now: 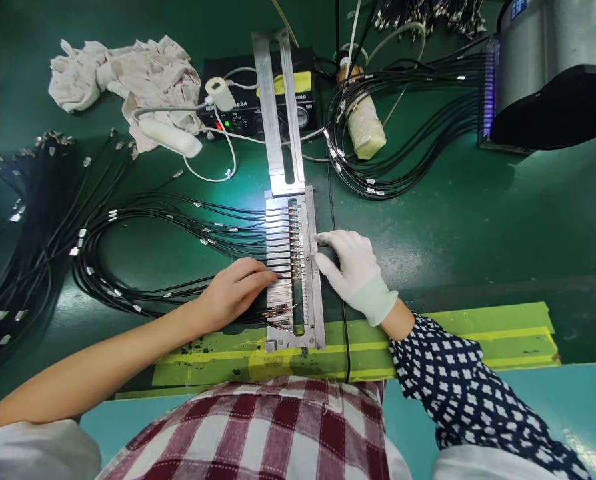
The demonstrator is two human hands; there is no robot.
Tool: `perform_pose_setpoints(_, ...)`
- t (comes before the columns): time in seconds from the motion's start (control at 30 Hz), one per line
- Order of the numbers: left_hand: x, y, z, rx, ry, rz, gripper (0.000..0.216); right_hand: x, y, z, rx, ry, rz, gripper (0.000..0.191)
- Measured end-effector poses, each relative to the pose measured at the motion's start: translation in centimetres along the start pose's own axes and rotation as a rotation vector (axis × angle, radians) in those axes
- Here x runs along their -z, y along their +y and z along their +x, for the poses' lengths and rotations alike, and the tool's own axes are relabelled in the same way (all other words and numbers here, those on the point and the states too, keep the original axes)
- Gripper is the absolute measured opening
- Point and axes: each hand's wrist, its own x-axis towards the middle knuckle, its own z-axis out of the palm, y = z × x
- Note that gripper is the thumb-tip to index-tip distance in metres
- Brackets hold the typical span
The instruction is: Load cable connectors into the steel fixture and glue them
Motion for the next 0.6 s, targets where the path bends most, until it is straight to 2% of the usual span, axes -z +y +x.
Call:
perform_pose_setpoints(0.1, 0.0, -0.1, -0.5, -0.011, -0.004, -0.027, 0.029, 0.0, 0.0, -0.1, -0.009, -0.012, 0.002, 0.027)
perform_pose_setpoints(0.27, -0.1, 0.3, -2.0, 0.023, -0.080, 0.138, 0.037, 0.0, 0.0, 0.1, -0.009, -0.009, -0.004, 0.025)
perform_pose_setpoints(0.37, 0.0, 0.4, -2.3, 0.032, -0.134, 0.160, 0.040, -0.1, 0.1, 0.0, 0.000, 0.009, -0.023, 0.025)
perform_pose_setpoints(0.43, 0.4, 0.7, -2.4, 0.095, -0.172, 0.099, 0.040, -0.1, 0.2, -0.3, 0.022, 0.021, -0.019, 0.026)
perform_pose_setpoints(0.6, 2.9, 1.8, -3.6, 0.346, -0.338, -0.252, 0.025, -0.2, 0.4, -1.2, 0.058, 0.018, 0.011, 0.027)
